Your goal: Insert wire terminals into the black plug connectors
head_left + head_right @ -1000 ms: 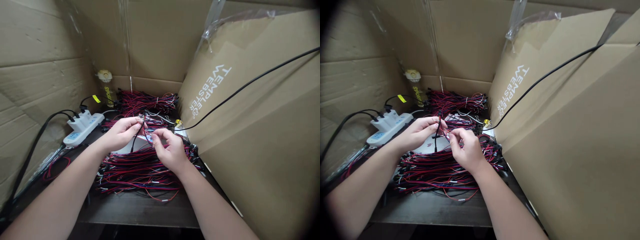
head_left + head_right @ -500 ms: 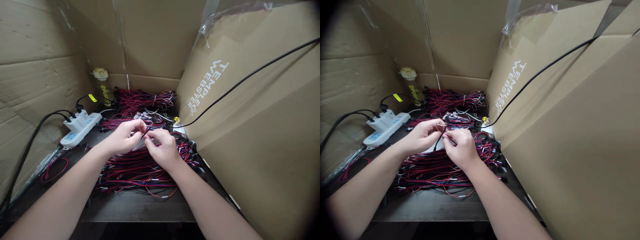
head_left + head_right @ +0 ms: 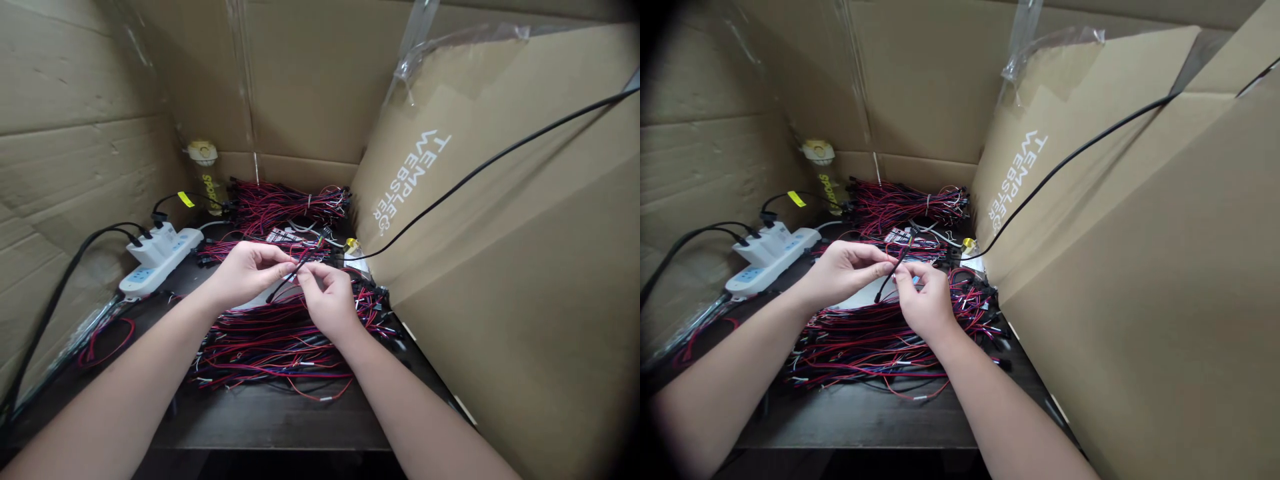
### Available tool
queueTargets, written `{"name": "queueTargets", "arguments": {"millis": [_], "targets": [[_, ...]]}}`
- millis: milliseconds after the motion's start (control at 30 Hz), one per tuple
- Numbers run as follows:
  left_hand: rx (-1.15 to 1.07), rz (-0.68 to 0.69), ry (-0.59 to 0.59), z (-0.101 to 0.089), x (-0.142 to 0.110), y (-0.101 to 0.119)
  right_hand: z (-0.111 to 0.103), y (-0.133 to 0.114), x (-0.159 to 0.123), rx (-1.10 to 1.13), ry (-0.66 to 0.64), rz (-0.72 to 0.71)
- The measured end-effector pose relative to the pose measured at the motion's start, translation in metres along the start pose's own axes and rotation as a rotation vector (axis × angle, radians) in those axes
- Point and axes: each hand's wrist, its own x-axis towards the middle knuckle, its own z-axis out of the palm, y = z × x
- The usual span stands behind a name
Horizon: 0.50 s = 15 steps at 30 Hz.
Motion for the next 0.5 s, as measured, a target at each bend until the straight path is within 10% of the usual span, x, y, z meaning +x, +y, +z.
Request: {"name": "queueTargets", "arguments": {"millis": [333,500], "targets": [[0.493,0.559,0.036,0.007,-0.004,-0.004,-0.025,-0.013,0.008,0.022,0.157,-0.022],[0.143,0.282,-0.01,0.004,-0.011,0.015,-0.038,-0.029,0.006,0.273,-0.114,-0.042]]}}
